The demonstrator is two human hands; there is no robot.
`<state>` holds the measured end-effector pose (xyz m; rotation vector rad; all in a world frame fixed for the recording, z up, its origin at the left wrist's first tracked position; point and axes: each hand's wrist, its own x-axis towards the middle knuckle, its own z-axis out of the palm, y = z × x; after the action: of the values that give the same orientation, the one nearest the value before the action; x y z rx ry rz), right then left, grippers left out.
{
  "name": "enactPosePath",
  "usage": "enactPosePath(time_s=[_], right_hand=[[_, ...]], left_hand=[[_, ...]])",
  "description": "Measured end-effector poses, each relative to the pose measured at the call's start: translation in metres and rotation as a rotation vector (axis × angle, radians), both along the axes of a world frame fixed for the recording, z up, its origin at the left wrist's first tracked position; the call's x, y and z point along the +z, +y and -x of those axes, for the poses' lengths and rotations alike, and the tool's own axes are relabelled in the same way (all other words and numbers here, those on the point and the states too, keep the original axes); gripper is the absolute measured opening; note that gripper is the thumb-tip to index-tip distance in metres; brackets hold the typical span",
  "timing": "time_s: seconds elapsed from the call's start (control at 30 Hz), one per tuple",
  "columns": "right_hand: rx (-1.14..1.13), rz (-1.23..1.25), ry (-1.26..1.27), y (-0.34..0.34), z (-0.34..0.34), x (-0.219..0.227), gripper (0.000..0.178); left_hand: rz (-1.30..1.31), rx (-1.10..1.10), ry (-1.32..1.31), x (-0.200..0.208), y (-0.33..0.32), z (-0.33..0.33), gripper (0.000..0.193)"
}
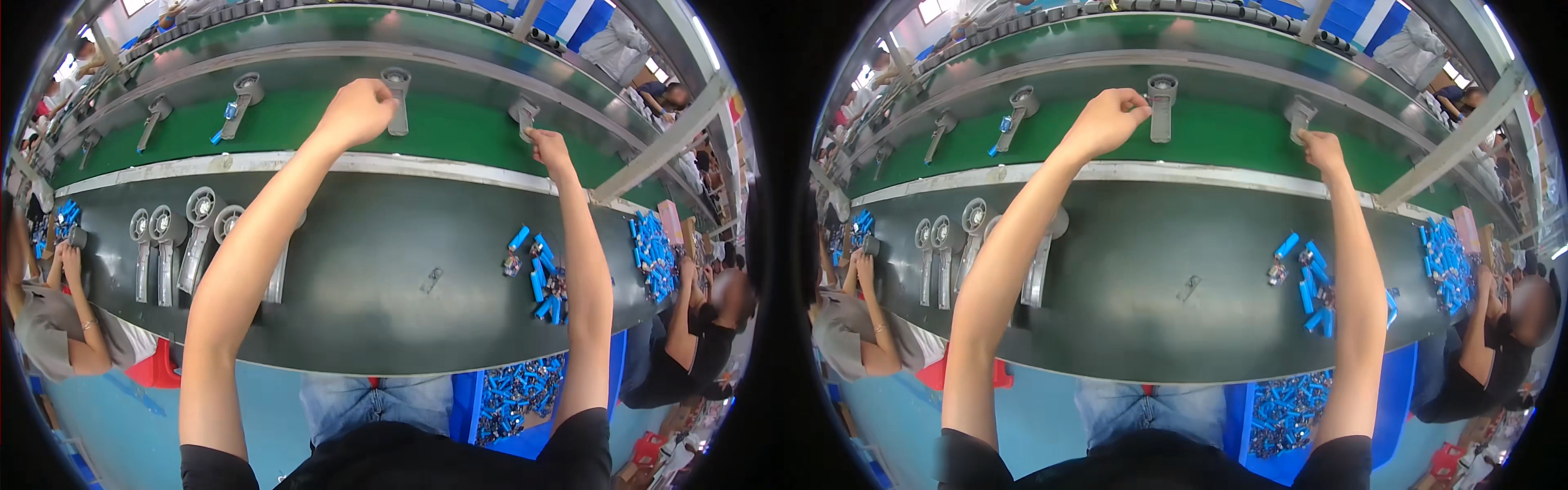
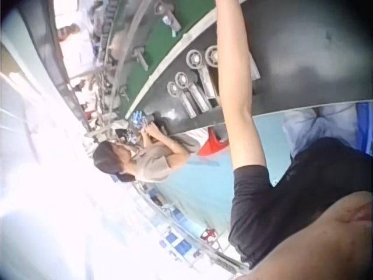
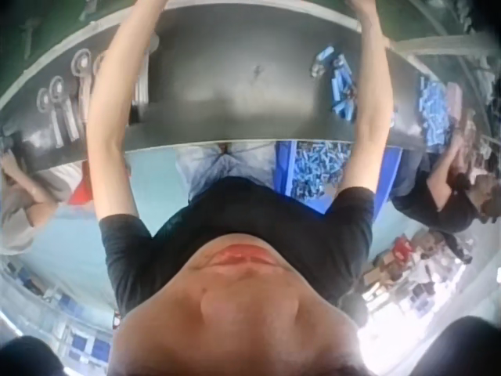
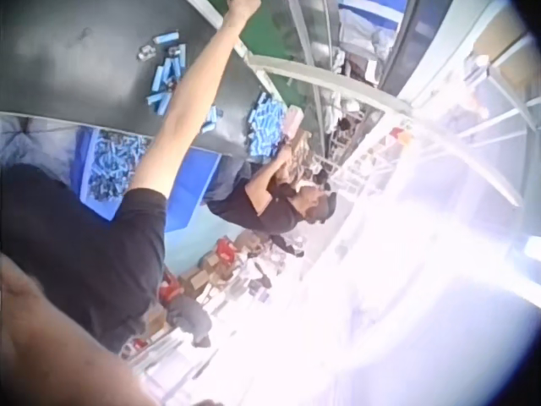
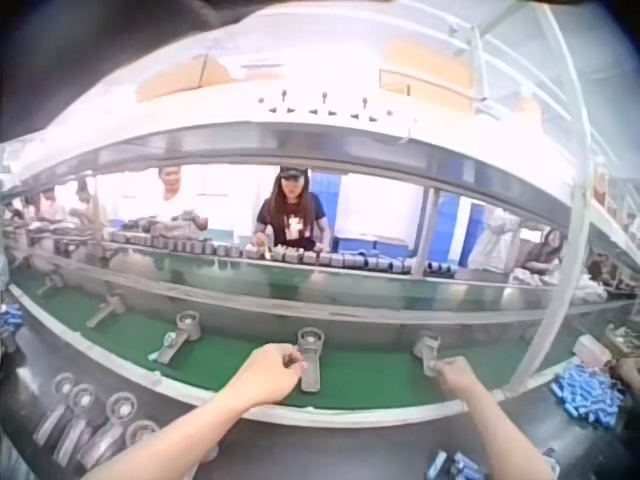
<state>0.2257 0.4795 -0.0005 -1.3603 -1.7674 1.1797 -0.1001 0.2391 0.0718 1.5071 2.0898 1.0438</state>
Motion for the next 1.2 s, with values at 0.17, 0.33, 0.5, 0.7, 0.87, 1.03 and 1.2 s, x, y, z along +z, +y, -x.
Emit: enactPosePath(time_s=[0.17,0.33,0.5,0.7,0.87,1.03,1.2], right_hand=[[0.158,0.003,0.142,-0.193,0.029,0.051,0.026],[0.391,0.228,0.103,-0.321,0.009,0.044,0.029],[0.118,-0.626,-0.596,-0.305,-0.032,0.028,0.027],[0.146,-0.798,-0.582,-0.293,-0.052,-0.001,0.019],[0.076,-0.786,-0.181,-0.287,-0.05,0.014,0.019],[0.064,-0.002,0.326,-0.322,-0.038,0.062,0.025],[0.384,0.288,0.456,-0.352,-0.013,0.077,0.031]], left_hand=[[-0.285,-0.052,0.037,0.0,-0.053,-0.052,0.066],[-0.34,-0.097,-0.106,-0.034,-0.113,-0.107,0.083],[-0.171,-0.188,-0.456,-0.055,-0.161,-0.118,0.063],[-0.166,-0.228,-0.227,-0.082,-0.169,-0.121,0.068],[-0.336,-0.146,0.012,-0.086,-0.174,-0.122,0.064],[-0.445,-0.258,-0.053,-0.044,-0.189,-0.125,0.04],[-0.579,-0.433,-0.169,-0.005,-0.205,-0.136,0.037]])
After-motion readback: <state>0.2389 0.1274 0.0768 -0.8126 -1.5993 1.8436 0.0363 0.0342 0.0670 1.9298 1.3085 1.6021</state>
